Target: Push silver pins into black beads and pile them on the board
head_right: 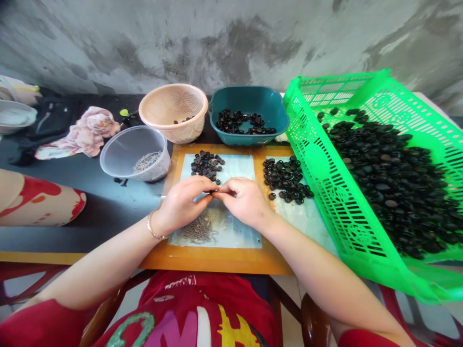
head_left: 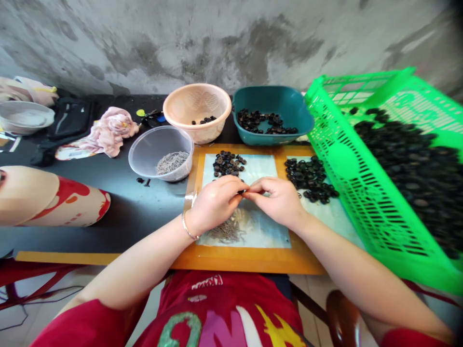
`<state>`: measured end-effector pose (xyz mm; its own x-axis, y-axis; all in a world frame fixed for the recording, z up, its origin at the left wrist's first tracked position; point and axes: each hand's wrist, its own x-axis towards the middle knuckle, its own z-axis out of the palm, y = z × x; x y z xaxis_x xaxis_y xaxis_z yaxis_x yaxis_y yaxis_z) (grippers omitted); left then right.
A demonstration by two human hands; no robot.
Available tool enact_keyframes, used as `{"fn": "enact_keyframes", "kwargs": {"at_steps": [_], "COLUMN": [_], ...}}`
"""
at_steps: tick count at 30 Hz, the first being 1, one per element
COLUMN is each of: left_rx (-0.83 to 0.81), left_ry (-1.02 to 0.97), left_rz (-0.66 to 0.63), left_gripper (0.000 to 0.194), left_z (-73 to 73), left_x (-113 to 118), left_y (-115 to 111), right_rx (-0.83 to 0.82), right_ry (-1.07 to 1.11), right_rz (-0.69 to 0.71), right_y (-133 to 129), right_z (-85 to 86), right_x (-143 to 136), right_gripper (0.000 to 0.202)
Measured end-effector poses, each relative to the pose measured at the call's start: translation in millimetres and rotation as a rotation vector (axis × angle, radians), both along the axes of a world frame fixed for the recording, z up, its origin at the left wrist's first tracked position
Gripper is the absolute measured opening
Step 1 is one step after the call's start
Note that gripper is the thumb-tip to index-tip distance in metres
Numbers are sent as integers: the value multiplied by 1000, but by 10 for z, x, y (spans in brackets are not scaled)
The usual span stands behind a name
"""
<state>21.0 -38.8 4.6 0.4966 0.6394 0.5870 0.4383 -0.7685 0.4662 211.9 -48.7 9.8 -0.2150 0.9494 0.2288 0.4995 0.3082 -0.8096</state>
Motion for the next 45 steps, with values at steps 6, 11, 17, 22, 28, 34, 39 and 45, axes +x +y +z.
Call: {"fn": "enact_keyframes", "kwargs": {"at_steps": [6, 11, 17, 22, 28, 34, 39, 45], "left_rx": [-73, -469, -1153, -1266, -1224, -1105, -1023, -871], "left_ry": [-109, -310, -676, -759, -757, -739, -743, -751], "left_rz": [4, 14, -8, -35, -4, 44, 102, 101], "left_gripper": [15, 8, 24, 25, 23, 30, 26, 24], "left_z": [35, 69, 42, 27, 57, 39, 58, 65], "left_x": [-1, 42, 95, 94, 94, 112, 110, 93], "left_y": [9, 27, 54, 66, 64, 67, 54, 16], "right_rx": [-229, -283, 185, 235, 244, 73, -91, -70], "right_ry": [117, 143, -347, -675, -724, -316, 83, 185], "right_rz": [-49, 45, -309, -389, -323, -146, 7, 27], "right_y": [7, 84, 422, 589, 562, 379, 183, 56], "right_z": [50, 95, 71, -142, -154, 98, 125, 166], "right_x": [-3, 76, 622, 940, 877, 571, 269, 124], "right_gripper": [14, 24, 21, 18, 10, 18, 26, 18]}}
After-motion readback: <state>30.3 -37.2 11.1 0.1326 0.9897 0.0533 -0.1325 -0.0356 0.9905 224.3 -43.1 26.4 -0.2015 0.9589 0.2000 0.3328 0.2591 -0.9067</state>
